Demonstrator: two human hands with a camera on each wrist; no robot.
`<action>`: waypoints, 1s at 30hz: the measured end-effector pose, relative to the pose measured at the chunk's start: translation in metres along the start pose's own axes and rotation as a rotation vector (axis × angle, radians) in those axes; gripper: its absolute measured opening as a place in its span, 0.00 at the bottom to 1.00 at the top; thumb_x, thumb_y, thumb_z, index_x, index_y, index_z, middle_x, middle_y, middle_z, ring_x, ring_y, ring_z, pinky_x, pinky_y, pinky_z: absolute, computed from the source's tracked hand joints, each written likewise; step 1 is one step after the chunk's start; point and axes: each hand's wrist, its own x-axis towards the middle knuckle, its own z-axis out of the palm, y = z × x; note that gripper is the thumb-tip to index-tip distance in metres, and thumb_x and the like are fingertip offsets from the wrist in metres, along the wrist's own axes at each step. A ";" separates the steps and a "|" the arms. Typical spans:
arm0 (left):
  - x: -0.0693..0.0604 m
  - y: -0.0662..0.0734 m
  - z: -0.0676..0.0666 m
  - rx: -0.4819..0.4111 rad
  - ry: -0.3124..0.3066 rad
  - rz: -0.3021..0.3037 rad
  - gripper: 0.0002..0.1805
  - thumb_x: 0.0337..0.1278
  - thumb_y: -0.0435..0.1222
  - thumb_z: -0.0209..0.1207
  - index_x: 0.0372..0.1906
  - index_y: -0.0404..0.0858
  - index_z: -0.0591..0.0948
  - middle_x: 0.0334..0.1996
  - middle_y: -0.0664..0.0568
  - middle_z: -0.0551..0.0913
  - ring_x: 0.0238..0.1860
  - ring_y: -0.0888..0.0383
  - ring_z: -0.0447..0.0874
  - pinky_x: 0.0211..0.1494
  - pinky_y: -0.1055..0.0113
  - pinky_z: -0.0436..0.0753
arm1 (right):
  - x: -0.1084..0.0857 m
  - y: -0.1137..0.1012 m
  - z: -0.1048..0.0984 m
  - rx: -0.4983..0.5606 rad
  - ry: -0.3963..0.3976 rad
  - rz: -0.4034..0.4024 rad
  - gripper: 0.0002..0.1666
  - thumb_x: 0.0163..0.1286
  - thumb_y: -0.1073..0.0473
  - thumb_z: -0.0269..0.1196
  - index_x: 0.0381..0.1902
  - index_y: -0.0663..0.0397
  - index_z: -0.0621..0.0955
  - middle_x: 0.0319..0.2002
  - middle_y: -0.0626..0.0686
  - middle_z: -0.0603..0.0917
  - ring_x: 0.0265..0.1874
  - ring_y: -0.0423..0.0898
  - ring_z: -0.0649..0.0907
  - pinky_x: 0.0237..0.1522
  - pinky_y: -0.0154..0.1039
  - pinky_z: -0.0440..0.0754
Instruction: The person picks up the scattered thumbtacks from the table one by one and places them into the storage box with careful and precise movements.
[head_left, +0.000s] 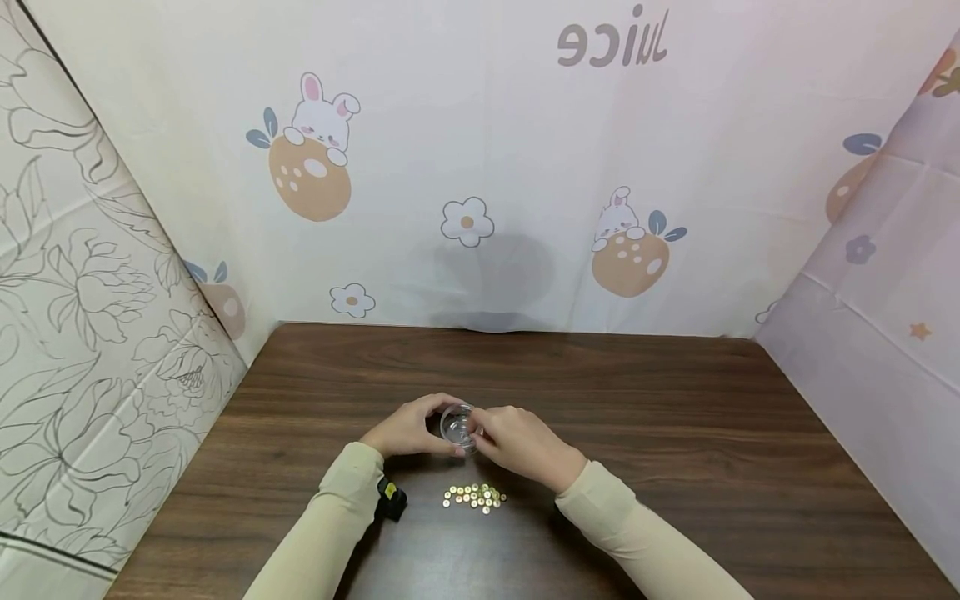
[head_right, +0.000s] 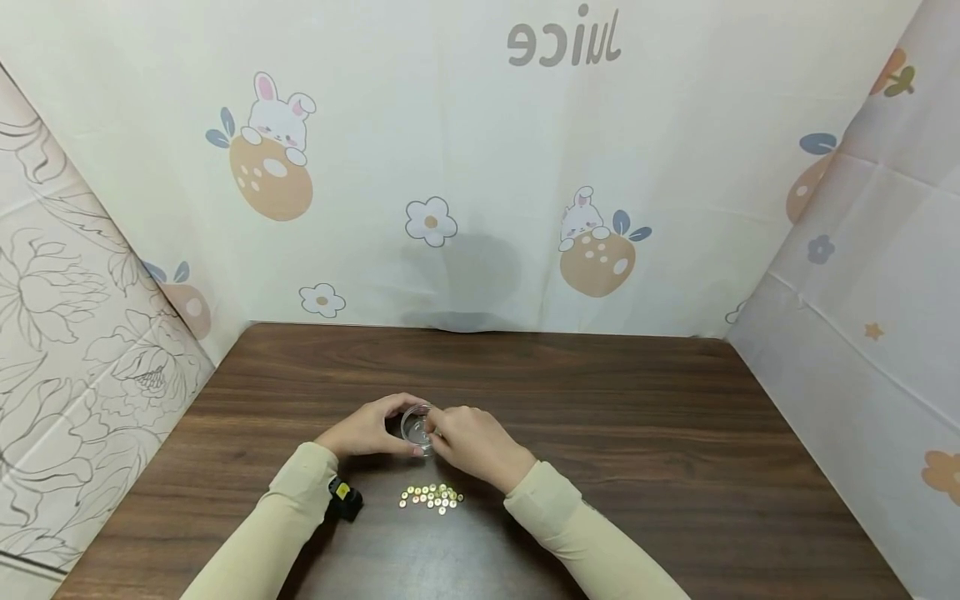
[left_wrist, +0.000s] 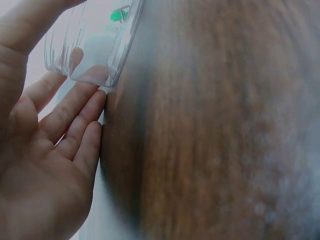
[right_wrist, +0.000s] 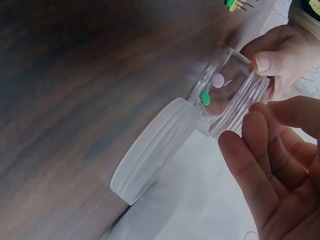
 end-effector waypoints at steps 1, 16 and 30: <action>0.000 0.000 0.000 0.001 0.000 0.000 0.38 0.44 0.48 0.79 0.63 0.51 0.76 0.55 0.58 0.80 0.52 0.62 0.78 0.58 0.59 0.76 | -0.001 0.000 0.000 0.004 0.003 -0.003 0.07 0.65 0.68 0.63 0.37 0.51 0.82 0.27 0.42 0.81 0.22 0.34 0.73 0.25 0.30 0.74; -0.001 0.001 0.000 0.011 -0.004 -0.003 0.38 0.44 0.49 0.78 0.64 0.51 0.76 0.54 0.59 0.79 0.53 0.62 0.78 0.58 0.59 0.76 | -0.015 -0.002 -0.007 0.045 -0.056 0.012 0.06 0.64 0.68 0.64 0.35 0.51 0.83 0.26 0.41 0.79 0.23 0.33 0.74 0.26 0.30 0.75; 0.000 0.001 0.000 0.021 0.009 0.005 0.38 0.41 0.49 0.80 0.62 0.52 0.77 0.53 0.62 0.79 0.53 0.64 0.78 0.59 0.59 0.75 | -0.035 -0.003 -0.013 0.040 -0.221 0.017 0.12 0.67 0.63 0.65 0.29 0.45 0.74 0.23 0.36 0.73 0.20 0.30 0.71 0.23 0.30 0.72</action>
